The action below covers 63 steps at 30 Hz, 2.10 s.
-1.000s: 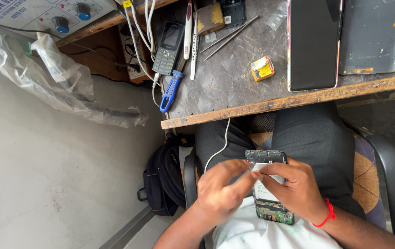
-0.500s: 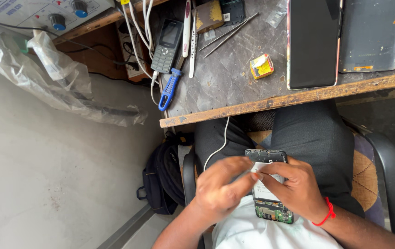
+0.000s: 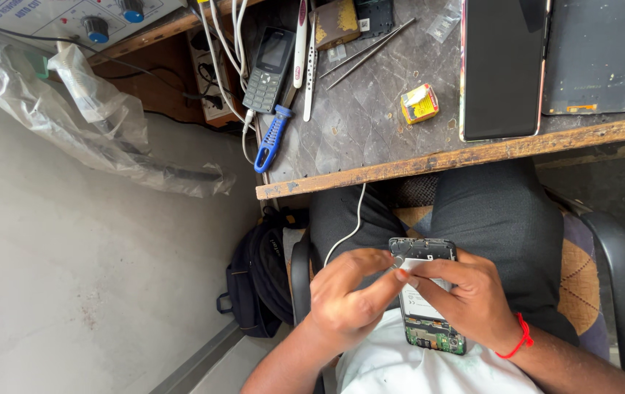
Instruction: The person works on a disassembled mobile phone by hand and using a screwdriver to remove or install internal components over several steps.
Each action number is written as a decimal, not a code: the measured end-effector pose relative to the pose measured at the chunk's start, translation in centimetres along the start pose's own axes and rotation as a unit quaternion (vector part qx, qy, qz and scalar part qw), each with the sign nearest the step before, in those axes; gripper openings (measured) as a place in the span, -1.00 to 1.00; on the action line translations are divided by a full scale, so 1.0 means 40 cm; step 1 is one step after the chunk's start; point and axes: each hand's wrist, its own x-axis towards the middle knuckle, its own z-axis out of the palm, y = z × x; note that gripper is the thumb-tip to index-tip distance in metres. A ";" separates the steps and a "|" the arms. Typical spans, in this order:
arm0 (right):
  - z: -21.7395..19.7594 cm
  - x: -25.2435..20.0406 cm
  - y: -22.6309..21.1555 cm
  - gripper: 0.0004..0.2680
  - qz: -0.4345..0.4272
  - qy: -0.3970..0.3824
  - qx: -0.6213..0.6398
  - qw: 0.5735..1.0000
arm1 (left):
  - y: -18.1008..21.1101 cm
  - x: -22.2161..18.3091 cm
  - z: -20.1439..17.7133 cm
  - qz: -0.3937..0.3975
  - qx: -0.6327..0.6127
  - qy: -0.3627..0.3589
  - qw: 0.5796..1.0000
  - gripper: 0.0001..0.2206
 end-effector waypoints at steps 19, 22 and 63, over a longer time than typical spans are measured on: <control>-0.006 -0.002 0.015 -0.90 -0.053 0.026 0.041 0.997 | -0.035 -0.177 0.030 -0.177 -0.302 0.066 0.934 -0.49; -0.003 -0.005 0.014 -0.90 -0.057 0.017 0.029 0.998 | -0.036 -0.196 0.032 -0.193 -0.286 0.058 0.937 -0.50; 0.008 -0.011 0.006 -0.80 -0.004 -0.038 -0.046 0.998 | -0.001 -0.042 0.086 0.020 0.017 0.042 0.999 -0.59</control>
